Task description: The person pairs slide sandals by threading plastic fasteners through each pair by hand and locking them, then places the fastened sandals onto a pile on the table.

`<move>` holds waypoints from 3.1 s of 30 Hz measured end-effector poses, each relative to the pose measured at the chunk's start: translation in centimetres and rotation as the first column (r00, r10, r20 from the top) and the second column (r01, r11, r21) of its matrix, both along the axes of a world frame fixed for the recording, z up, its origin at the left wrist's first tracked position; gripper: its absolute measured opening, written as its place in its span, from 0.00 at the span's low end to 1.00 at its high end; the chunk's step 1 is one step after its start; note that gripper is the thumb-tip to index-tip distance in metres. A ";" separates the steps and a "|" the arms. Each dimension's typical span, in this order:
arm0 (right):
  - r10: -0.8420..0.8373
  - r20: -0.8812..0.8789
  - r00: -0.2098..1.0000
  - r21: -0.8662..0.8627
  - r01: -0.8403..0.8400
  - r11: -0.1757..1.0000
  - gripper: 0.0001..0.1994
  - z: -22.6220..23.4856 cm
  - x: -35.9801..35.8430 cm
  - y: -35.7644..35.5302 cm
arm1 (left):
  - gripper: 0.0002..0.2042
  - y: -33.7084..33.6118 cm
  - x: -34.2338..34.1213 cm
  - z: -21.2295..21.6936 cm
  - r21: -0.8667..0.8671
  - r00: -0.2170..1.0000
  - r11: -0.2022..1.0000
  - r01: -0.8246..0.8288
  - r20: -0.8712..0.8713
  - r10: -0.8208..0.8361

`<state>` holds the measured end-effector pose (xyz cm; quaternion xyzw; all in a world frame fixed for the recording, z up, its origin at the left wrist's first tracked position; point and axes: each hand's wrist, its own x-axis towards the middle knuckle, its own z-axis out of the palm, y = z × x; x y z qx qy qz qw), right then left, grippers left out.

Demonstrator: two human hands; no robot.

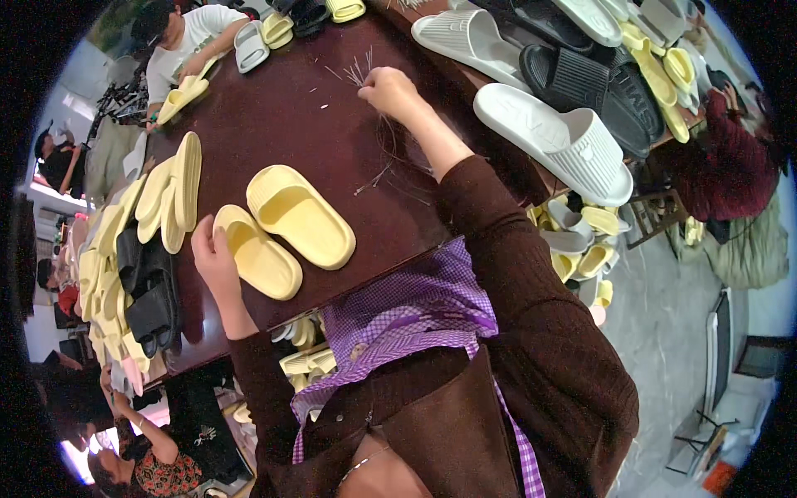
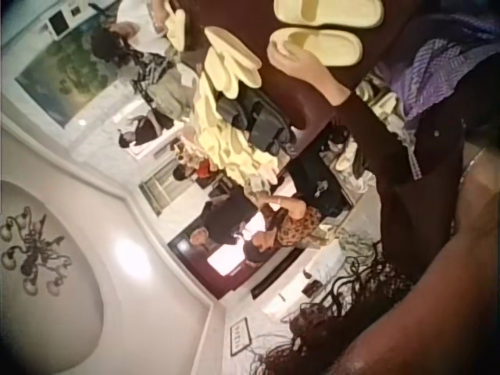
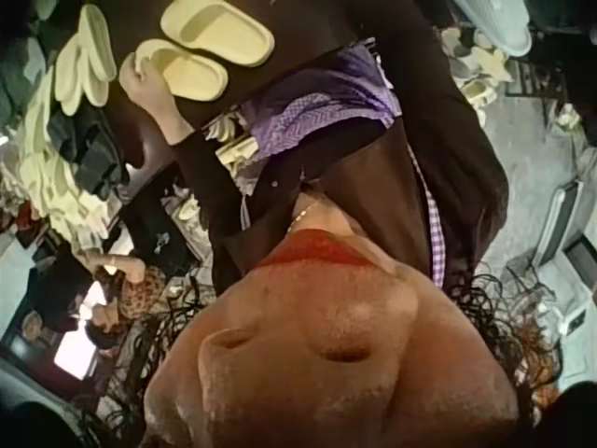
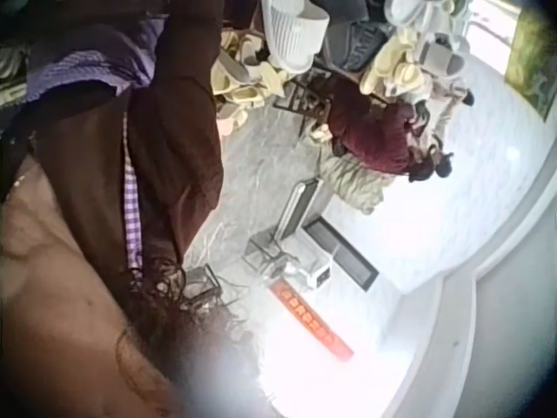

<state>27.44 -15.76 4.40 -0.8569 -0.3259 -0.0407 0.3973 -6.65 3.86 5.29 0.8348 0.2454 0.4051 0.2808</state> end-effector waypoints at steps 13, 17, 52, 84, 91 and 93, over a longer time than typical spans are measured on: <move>-0.207 0.114 0.972 -0.391 0.236 0.890 0.14 -4.5 3.8 2.4 | 0.12 -7.5 -3.3 -2.3 0.177 0.994 0.984 -0.025 -0.103 0.044; -0.245 0.007 0.970 -0.327 0.233 0.916 0.13 -3.0 4.0 1.8 | 0.12 -7.4 -3.8 -2.1 0.028 0.995 0.999 -0.041 -0.088 0.043; 0.219 0.187 0.958 0.676 -0.287 0.678 0.02 3.7 -3.9 -0.5 | 0.09 -9.5 4.2 2.7 -0.286 0.943 0.906 0.313 0.209 -0.260; 0.240 0.315 0.918 -0.148 -0.202 0.968 0.04 -4.8 -4.1 -3.0 | 0.05 -2.6 7.5 4.2 -0.643 0.633 0.440 0.626 0.749 0.194; 0.236 0.345 0.908 -0.073 -0.224 0.972 0.04 -4.5 -3.5 -3.5 | 0.03 -2.5 1.5 5.5 -0.701 0.765 0.392 0.595 0.644 -0.008; 0.234 0.364 0.902 0.083 -0.281 0.956 0.07 -1.5 -5.2 -3.1 | 0.04 -3.8 0.3 5.4 -0.742 0.808 0.368 0.561 0.588 -0.047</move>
